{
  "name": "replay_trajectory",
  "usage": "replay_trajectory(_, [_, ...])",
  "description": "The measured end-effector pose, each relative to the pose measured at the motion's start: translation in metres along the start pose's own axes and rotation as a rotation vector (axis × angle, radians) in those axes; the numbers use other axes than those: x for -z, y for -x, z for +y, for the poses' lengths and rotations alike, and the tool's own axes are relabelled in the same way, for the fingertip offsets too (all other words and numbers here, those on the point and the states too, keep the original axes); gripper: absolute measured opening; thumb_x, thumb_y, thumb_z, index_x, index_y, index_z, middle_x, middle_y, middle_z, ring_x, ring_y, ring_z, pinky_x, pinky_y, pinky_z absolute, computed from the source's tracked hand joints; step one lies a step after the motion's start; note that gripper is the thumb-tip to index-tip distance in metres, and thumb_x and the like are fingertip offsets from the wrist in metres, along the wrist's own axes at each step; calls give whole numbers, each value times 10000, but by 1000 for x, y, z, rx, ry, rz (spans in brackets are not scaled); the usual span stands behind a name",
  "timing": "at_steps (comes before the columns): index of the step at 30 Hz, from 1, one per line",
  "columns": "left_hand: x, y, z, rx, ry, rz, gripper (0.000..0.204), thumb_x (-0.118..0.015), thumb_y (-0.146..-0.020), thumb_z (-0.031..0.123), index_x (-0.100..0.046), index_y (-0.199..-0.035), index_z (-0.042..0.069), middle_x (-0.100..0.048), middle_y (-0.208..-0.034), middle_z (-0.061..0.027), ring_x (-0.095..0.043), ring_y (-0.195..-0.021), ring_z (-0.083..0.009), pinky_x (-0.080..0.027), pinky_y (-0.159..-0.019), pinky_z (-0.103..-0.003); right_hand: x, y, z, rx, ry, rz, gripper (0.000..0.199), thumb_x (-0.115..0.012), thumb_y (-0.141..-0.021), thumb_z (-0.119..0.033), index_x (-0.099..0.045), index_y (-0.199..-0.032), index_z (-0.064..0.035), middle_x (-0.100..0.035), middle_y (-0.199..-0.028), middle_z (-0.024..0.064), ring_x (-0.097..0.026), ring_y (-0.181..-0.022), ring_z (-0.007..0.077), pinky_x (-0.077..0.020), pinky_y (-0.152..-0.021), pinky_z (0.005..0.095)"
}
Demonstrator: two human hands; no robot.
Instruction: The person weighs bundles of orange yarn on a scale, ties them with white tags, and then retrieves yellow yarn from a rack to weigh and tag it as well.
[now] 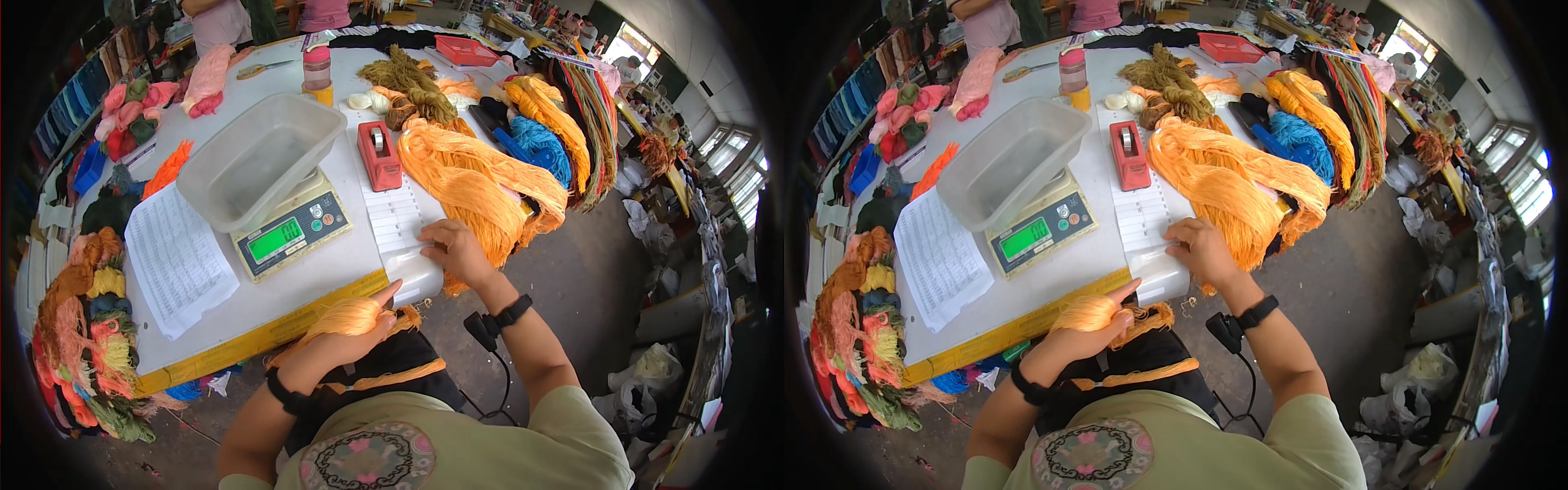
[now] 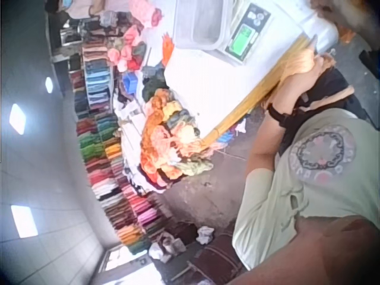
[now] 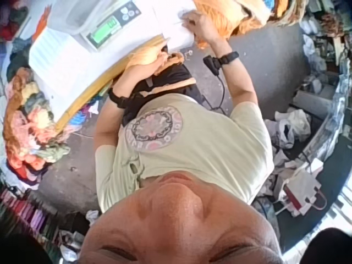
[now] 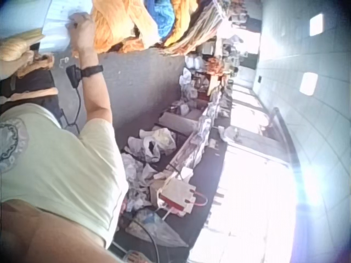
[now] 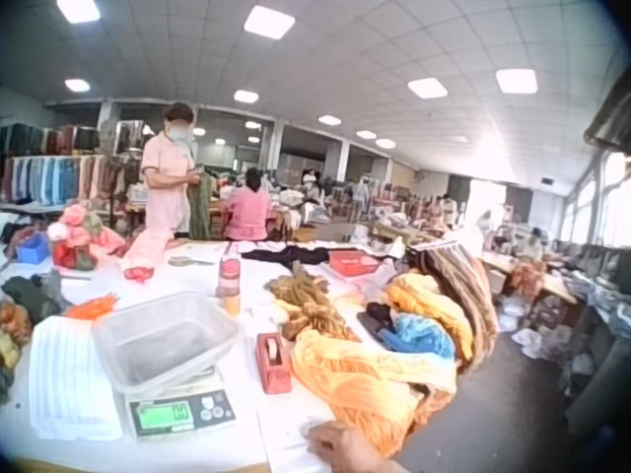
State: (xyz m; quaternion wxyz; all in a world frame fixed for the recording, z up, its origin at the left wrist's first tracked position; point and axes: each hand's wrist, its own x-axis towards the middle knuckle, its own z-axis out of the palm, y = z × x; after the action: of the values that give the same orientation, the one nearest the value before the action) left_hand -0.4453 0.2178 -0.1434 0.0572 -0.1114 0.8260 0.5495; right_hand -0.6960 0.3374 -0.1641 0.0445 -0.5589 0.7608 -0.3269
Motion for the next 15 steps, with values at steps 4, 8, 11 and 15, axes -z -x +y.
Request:
replay_trajectory(4, [-16, -18, -13, -16, -536, 143, 551, -486, -969, 260, -331, -1493, 193, -660, -1010, -153, -624, -915, -297, -480, -839, -409, -2, 0, -1, 104, 57, 51, 178, -748, -753, -52, -708, -926, -37, -672, -984, 117, -629, -898, 281, -531, -780, 348])
replay_trajectory(8, [-17, -20, -13, 32, -454, 110, 540, -468, -961, 290, -344, -1484, 237, -628, -1128, -194, -590, -1015, -372, -452, -899, -461, -2, -3, 2, 12, -56, 25, 122, -731, -752, -40, -710, -871, -23, -670, -965, 119, -644, -835, 247, -534, -743, 324])
replay_trajectory(11, [-15, -20, -7, 63, -470, 89, 534, -466, -960, 272, -350, -1480, 243, -637, -1106, -185, -600, -996, -359, -460, -889, -455, 1, -8, -2, -113, -187, 5, 84, -723, -747, -39, -699, -818, 0, -669, -944, 114, -646, -817, 226, -531, -732, 308])
replay_trajectory(15, [-16, -22, -8, 73, -478, 78, 530, -465, -959, 260, -354, -1478, 254, -643, -1078, -182, -608, -976, -358, -466, -875, -458, -4, -11, 4, -97, -136, 55, 78, -707, -718, -94, -697, -759, -29, -672, -869, 117, -650, -771, 279, -522, -720, 364])
